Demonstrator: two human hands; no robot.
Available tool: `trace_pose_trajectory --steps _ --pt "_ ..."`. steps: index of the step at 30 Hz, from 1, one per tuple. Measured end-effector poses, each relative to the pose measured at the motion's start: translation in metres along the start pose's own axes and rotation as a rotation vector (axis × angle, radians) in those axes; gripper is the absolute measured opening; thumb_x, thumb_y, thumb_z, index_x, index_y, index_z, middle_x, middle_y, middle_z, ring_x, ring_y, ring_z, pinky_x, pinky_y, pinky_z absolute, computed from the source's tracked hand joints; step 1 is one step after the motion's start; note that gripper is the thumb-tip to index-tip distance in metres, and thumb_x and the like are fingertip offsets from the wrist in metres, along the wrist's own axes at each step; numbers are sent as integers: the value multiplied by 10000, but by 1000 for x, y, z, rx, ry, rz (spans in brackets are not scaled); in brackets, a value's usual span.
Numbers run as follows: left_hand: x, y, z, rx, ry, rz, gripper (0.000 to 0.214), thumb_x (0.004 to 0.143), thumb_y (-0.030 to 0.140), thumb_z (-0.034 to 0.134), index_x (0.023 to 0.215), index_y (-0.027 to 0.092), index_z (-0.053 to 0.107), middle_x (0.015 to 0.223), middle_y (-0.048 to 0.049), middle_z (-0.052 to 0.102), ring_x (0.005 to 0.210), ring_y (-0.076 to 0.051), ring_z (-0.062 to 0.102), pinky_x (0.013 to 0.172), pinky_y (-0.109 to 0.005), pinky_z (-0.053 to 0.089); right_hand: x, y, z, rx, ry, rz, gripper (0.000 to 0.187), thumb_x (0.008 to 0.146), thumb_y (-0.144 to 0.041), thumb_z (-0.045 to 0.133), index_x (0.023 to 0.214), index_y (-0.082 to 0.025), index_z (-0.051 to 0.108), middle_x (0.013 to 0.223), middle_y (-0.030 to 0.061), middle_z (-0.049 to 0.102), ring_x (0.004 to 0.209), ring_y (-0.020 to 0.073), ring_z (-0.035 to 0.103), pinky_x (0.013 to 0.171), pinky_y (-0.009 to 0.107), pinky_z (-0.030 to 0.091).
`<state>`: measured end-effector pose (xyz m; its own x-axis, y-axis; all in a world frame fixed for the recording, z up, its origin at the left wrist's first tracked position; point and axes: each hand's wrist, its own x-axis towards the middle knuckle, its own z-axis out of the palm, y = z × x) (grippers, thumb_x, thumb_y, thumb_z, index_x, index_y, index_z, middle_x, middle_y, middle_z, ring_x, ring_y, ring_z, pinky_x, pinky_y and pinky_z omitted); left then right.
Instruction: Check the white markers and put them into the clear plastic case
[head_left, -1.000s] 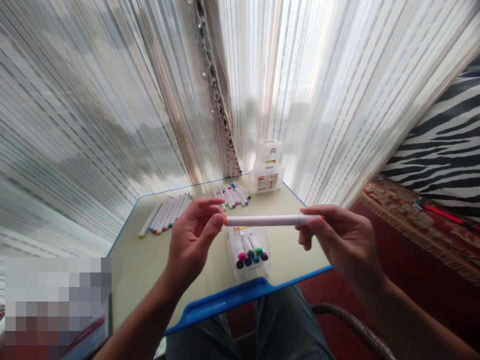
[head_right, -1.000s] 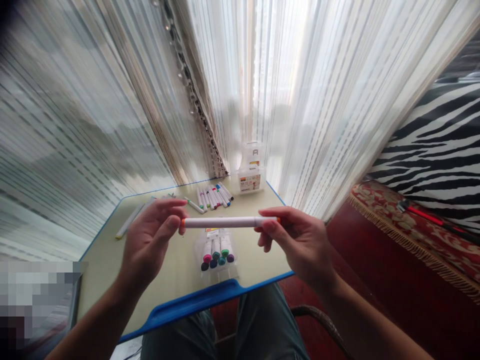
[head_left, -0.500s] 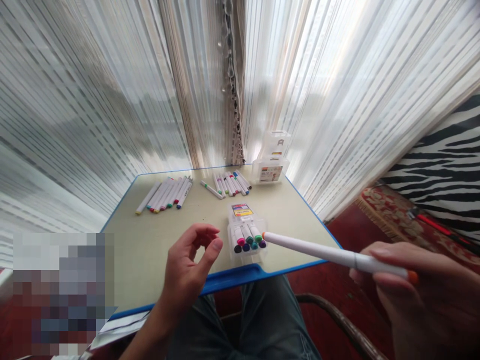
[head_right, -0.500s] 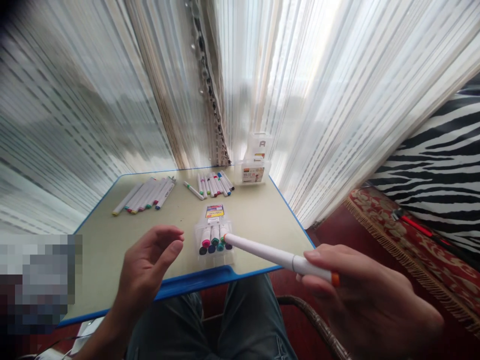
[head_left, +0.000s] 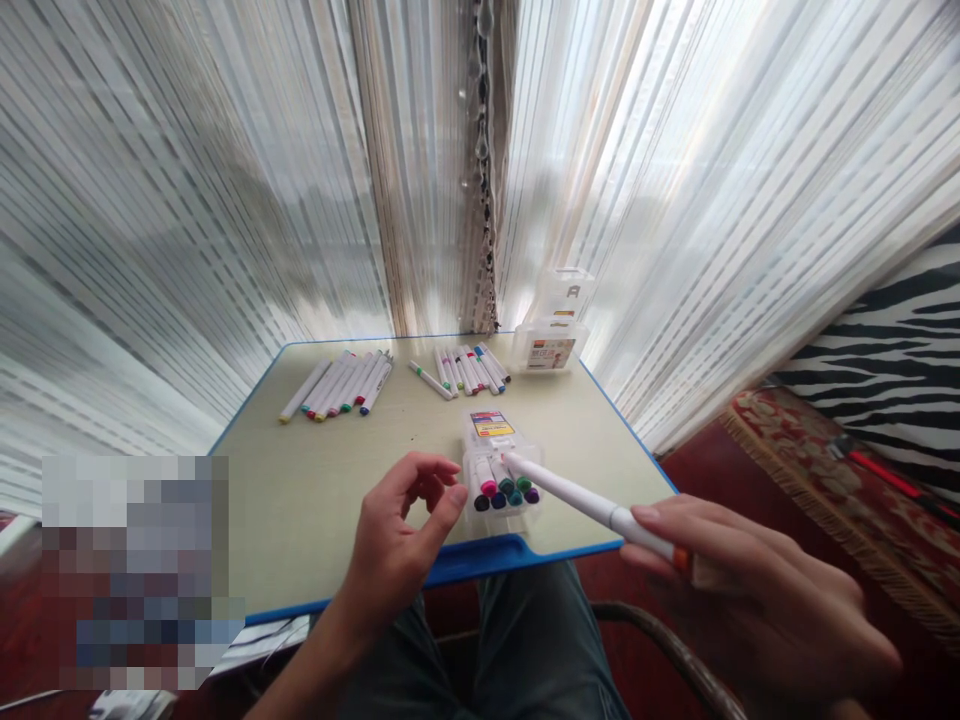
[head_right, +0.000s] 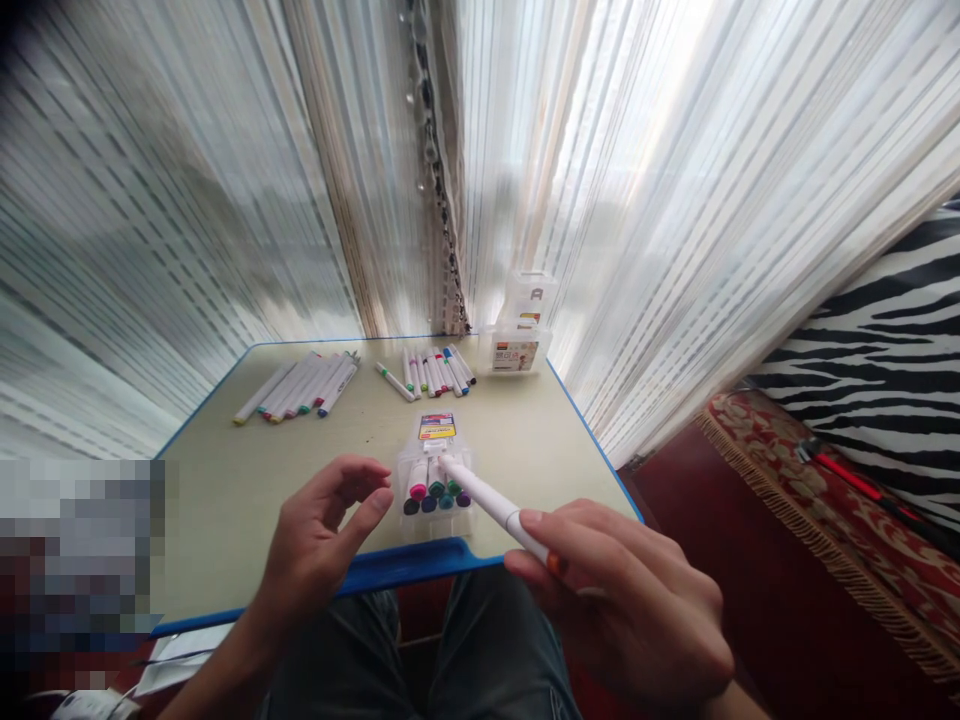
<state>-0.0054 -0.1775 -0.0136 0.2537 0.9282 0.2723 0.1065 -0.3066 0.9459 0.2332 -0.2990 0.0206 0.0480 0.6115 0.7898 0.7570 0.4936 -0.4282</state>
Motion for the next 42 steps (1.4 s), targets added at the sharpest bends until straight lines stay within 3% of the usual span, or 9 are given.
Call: trace_pose_trajectory --steps 4,10,18,25,32,42 --pt "-1 -5 1 -24 -14 -36 160 812 300 752 923 189 715 804 -61 698 747 -191 659 689 -268 519 11 -7 12 -75 7 -121 447 802 -108 780 1209 -272 698 769 11 752 551 162 679 486 264 563" --pt "-3 -9 5 -42 -41 -51 151 838 319 724 919 195 695 801 -55 692 742 -191 659 683 -272 519 15 -11 34 -75 -36 -171 361 825 -97 763 1163 -195 680 777 20 741 617 141 690 554 233 572" --pt "-4 -10 6 -44 -76 -27 145 826 297 730 928 199 698 801 -40 675 705 -174 625 677 -269 506 23 -13 60 -83 -177 -257 355 864 -93 719 1209 -156 664 778 35 735 642 159 685 593 283 544" --pt "-7 -20 4 21 -157 -3 150 888 338 667 981 223 646 851 -24 648 735 -153 610 683 -250 500 24 -4 69 -106 -167 -193 313 854 -122 740 1160 -151 677 880 76 747 746 176 711 675 296 572" --pt "-11 -21 3 33 -207 -42 205 888 379 665 1013 220 631 797 -27 634 705 -165 596 656 -266 483 26 2 78 -123 -147 -193 323 822 -89 765 1126 -163 682 860 70 741 727 178 696 678 309 566" --pt "-11 -15 3 44 -228 -108 275 877 405 669 1024 176 634 855 -52 647 713 -155 574 646 -261 460 25 8 82 -268 -178 -339 374 801 -66 785 1163 -105 704 949 105 772 795 207 699 776 346 526"
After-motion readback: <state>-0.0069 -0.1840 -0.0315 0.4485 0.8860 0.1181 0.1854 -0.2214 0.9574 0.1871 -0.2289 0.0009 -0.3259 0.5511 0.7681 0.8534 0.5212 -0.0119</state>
